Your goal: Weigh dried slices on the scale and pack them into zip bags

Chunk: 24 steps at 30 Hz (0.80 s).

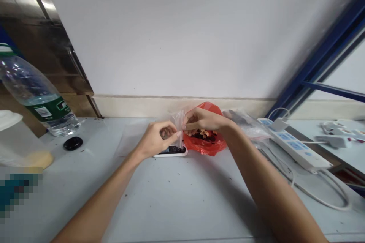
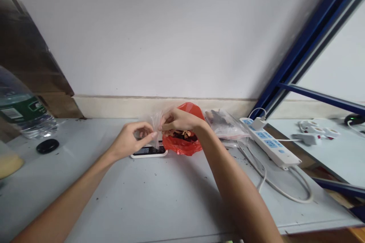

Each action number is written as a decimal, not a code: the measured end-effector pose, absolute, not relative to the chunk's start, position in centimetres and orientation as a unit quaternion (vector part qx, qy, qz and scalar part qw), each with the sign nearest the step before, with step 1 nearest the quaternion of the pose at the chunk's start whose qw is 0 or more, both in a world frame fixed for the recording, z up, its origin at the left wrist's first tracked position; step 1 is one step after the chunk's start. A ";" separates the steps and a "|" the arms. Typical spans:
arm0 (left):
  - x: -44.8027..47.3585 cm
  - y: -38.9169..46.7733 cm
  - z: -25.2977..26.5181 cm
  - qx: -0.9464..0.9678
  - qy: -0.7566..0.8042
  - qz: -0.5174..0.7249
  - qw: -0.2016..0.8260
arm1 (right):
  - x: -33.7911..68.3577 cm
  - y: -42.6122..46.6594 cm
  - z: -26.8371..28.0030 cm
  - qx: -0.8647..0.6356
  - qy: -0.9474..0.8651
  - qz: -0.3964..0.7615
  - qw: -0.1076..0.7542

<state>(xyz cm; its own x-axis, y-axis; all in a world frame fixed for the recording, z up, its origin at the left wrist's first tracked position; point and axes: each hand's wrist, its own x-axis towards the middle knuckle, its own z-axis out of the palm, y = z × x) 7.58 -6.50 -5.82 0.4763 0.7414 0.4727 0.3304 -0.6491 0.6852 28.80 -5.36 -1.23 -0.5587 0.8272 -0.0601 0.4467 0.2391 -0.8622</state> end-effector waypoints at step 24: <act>7.6 -6.1 -6.8 0.783 0.348 0.392 0.334 | 27.5 -6.4 -0.9 -0.449 -0.769 0.410 0.198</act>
<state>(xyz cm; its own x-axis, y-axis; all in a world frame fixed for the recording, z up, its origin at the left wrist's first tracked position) 7.57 -6.12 -6.79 0.4499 0.8071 0.3824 0.2837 -0.5352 0.7957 27.48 -6.36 -0.95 -0.5190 0.8524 -0.0637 0.5283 0.2613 -0.8078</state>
